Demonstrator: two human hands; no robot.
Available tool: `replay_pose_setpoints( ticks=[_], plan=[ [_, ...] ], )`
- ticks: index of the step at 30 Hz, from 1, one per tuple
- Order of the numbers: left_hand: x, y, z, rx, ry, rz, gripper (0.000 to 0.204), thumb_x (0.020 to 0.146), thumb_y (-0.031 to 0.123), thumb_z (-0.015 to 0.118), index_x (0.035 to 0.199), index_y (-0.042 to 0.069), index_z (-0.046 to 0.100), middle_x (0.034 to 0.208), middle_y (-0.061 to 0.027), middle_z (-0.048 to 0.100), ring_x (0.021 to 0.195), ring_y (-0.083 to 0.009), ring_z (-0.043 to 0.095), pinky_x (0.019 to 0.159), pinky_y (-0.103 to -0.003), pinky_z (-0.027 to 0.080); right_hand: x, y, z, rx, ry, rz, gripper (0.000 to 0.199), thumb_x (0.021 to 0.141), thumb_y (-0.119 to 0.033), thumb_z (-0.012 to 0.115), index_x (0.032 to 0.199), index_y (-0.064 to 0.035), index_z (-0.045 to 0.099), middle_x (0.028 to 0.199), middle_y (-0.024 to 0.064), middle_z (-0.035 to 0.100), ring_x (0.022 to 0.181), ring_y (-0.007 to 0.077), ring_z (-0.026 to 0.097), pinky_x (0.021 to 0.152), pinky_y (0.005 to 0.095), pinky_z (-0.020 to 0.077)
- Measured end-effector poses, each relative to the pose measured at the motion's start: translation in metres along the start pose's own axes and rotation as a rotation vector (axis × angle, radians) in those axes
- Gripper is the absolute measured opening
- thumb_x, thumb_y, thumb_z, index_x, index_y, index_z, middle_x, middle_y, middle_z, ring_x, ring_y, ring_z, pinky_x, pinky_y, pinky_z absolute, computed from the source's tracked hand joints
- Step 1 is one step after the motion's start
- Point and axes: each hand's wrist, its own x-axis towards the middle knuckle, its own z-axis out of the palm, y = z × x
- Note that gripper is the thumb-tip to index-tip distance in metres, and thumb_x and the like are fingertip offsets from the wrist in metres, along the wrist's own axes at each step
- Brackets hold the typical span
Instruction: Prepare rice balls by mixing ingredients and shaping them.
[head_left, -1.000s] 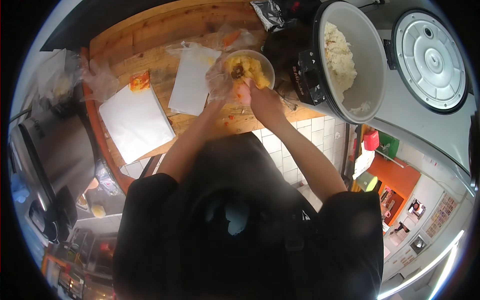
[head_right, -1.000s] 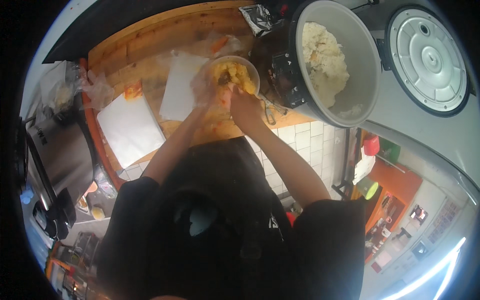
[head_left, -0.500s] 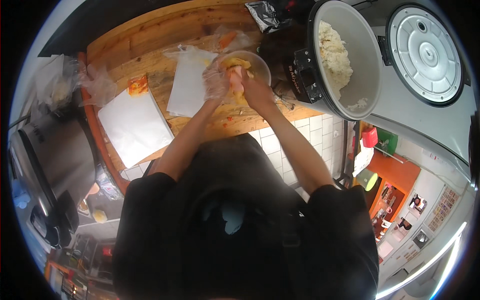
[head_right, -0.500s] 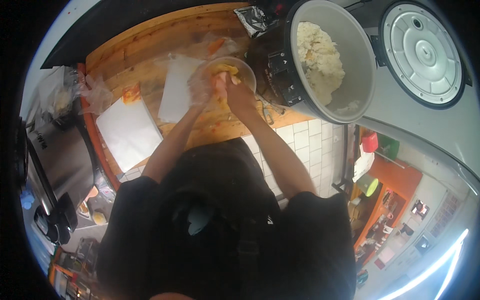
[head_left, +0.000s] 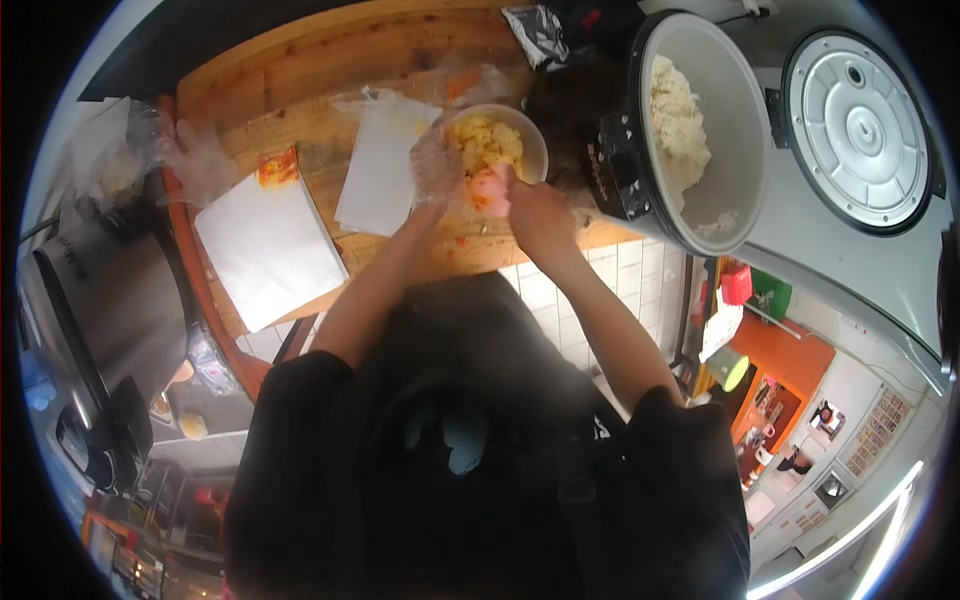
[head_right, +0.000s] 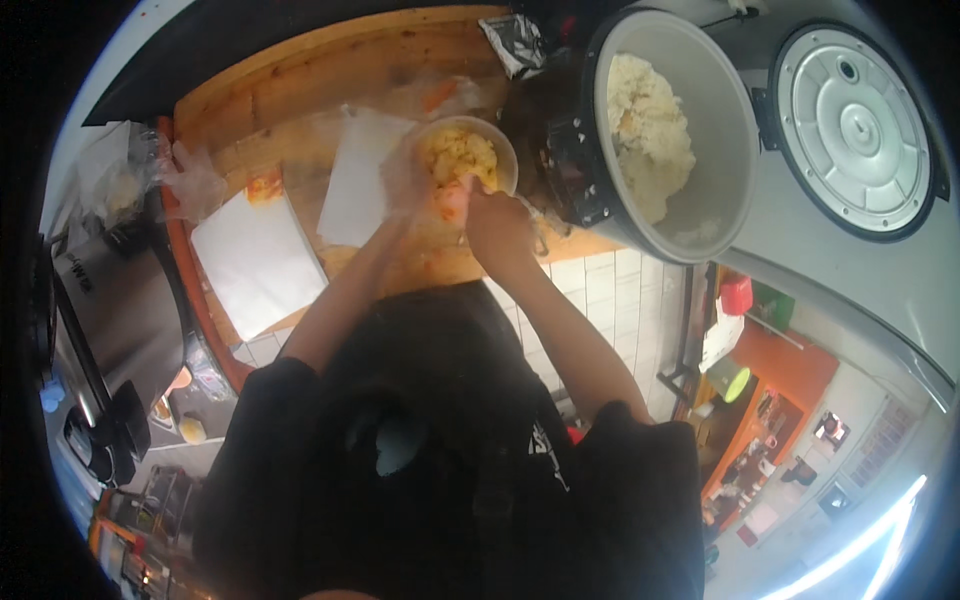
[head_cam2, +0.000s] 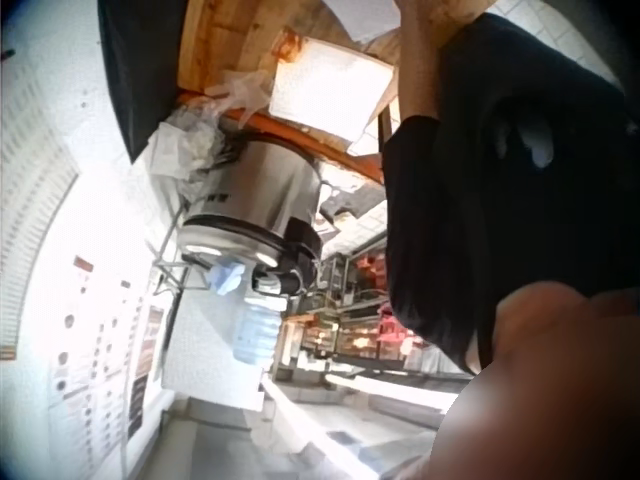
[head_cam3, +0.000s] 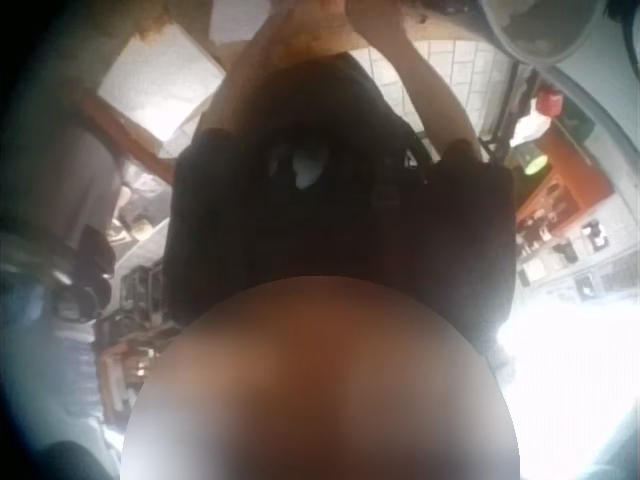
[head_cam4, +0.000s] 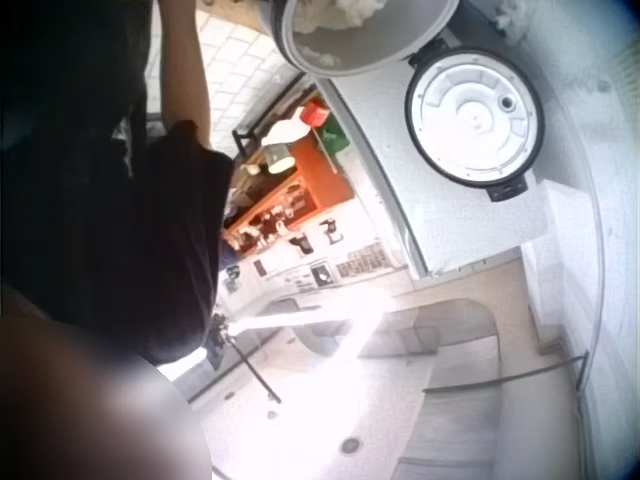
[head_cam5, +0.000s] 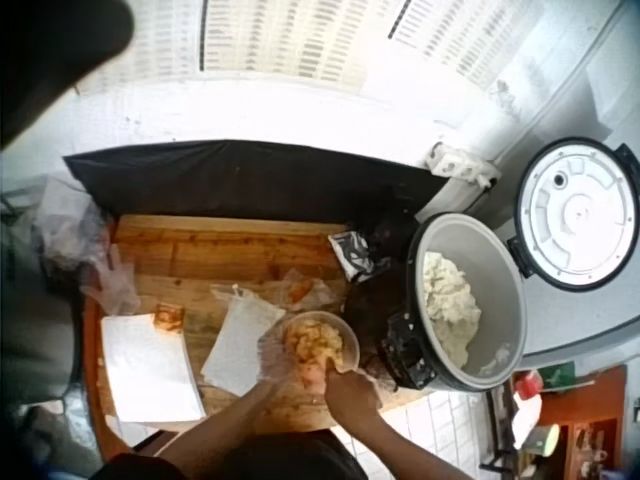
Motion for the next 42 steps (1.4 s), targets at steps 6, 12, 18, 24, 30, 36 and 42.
replay_pose_setpoints(
  ticks=[6,12,18,24,30,36,42],
  plan=[
    [0.005,0.016,-0.009,-0.083,-0.14,-0.036,0.036,0.085,0.001,0.046,0.115,0.01,0.063,0.114,-0.0131,0.065,0.105,-0.0353,0.06,0.092,-0.039,0.047,0.086,0.044,0.052,-0.04,0.008,-0.103,0.037,0.085,-0.004,0.053,0.121,0.0024,0.052,0.087,0.0199,0.067,0.073,0.0364,0.068,0.062,0.0416,0.0554],
    [-0.005,-0.003,-0.007,0.009,-0.008,0.06,0.032,0.087,0.004,0.047,0.113,0.009,0.064,0.113,-0.0145,0.066,0.104,-0.0346,0.061,0.089,-0.039,0.048,0.052,0.029,0.055,0.304,0.554,-0.029,0.04,0.081,0.002,0.053,0.121,-0.0022,0.056,0.089,0.0213,0.067,0.084,0.039,0.066,0.073,0.045,0.0538],
    [0.002,-0.002,0.01,-0.092,-0.015,-0.025,0.028,0.091,0.011,0.048,0.115,0.007,0.064,0.113,-0.0163,0.065,0.106,-0.0332,0.061,0.093,-0.039,0.047,0.065,0.004,0.051,0.107,0.093,-0.095,0.053,0.084,-0.002,0.052,0.136,-0.0012,0.042,0.089,0.0236,0.066,0.085,0.0389,0.066,0.075,0.0477,0.0532],
    [-0.003,0.003,-0.004,-0.11,0.065,0.102,0.029,0.092,0.012,0.049,0.117,0.008,0.063,0.115,-0.016,0.065,0.104,-0.0351,0.062,0.093,-0.036,0.047,0.021,0.005,0.053,0.089,0.104,-0.04,0.05,0.09,-0.008,0.046,0.139,-0.0001,0.04,0.086,0.0239,0.067,0.083,0.0375,0.067,0.073,0.0491,0.0535],
    [0.003,0.013,-0.001,-0.095,0.047,0.053,0.03,0.092,0.011,0.046,0.117,0.01,0.063,0.115,-0.0157,0.065,0.104,-0.0352,0.061,0.092,-0.038,0.047,0.07,0.017,0.047,0.205,0.172,0.061,0.044,0.092,-0.013,0.048,0.136,-0.008,0.044,0.093,0.0238,0.066,0.087,0.0383,0.067,0.076,0.0482,0.0537],
    [0.0,0.03,-0.016,-0.12,-0.037,-0.105,0.032,0.091,0.01,0.047,0.118,0.011,0.063,0.114,-0.016,0.065,0.104,-0.0356,0.061,0.091,-0.039,0.048,0.057,0.018,0.028,0.206,0.253,0.11,0.038,0.093,-0.012,0.049,0.131,-0.0093,0.049,0.093,0.022,0.067,0.091,0.0383,0.066,0.078,0.0468,0.0528],
    [0.008,-0.01,0.005,-0.023,-0.069,-0.01,0.031,0.09,0.01,0.047,0.116,0.011,0.065,0.113,-0.0144,0.065,0.104,-0.0321,0.062,0.093,-0.036,0.047,0.058,0.026,0.058,0.111,0.251,-0.091,0.042,0.094,-0.017,0.051,0.134,-0.0073,0.048,0.09,0.0221,0.067,0.083,0.0371,0.066,0.073,0.0458,0.0531]
  ],
)
